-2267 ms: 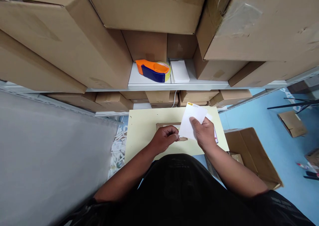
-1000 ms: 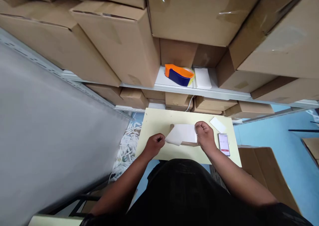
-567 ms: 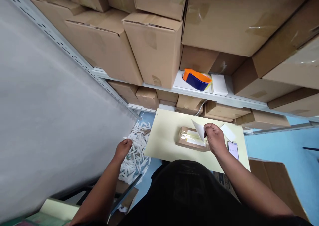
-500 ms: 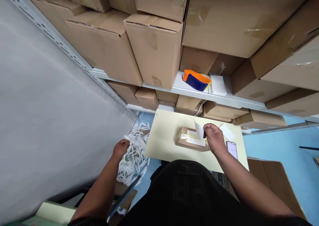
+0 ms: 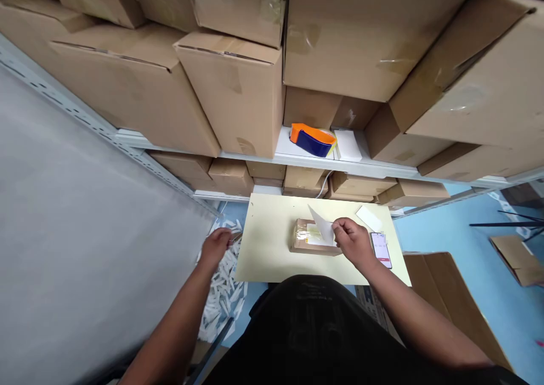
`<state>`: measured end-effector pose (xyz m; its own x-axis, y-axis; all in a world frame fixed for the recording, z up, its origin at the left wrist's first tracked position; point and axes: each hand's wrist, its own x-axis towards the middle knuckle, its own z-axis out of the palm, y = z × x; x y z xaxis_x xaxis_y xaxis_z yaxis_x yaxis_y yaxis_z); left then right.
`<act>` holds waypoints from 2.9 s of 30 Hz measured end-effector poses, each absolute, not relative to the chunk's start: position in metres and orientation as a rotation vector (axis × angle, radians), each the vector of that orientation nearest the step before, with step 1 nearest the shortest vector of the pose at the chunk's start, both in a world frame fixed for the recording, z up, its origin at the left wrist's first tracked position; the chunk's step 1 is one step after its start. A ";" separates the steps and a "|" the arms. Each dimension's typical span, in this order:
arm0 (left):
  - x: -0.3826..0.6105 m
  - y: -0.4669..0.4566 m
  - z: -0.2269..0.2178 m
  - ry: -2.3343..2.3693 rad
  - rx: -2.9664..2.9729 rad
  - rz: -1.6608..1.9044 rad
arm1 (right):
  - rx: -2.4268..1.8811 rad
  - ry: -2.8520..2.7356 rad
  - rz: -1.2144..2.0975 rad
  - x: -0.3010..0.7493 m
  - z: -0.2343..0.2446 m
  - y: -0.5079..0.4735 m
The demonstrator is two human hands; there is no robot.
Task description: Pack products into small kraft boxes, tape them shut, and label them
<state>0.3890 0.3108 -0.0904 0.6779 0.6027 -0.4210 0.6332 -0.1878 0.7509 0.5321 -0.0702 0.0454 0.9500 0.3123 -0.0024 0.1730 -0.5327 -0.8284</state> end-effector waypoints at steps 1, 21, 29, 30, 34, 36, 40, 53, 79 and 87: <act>0.403 0.288 -0.079 0.872 1.799 -0.064 | -2.184 -0.413 0.114 0.531 0.046 -0.072; 0.497 0.109 -0.015 0.351 1.521 -0.034 | -1.467 0.142 0.408 0.509 -0.003 -0.120; 0.505 0.096 -0.020 0.376 1.416 0.014 | -1.537 0.307 0.476 0.534 -0.031 -0.121; 0.505 0.096 -0.021 0.385 1.410 0.020 | -1.545 0.290 0.495 0.535 -0.033 -0.122; 0.509 0.097 -0.025 0.413 1.432 0.039 | -1.635 0.184 0.490 0.540 -0.039 -0.128; 0.510 0.097 -0.027 0.435 1.425 0.036 | -1.681 0.187 0.443 0.544 -0.042 -0.128; 0.507 0.095 -0.021 0.415 1.395 -0.017 | -1.554 0.286 0.551 0.551 -0.044 -0.123; 0.519 0.106 -0.048 0.442 1.893 0.011 | -1.988 0.118 0.397 0.560 -0.060 -0.129; 0.485 0.128 -0.102 0.528 1.961 -0.317 | -2.053 0.372 0.413 0.555 -0.114 -0.138; 0.514 0.118 -0.060 0.388 1.872 -0.143 | -1.983 0.372 0.150 0.550 -0.055 -0.150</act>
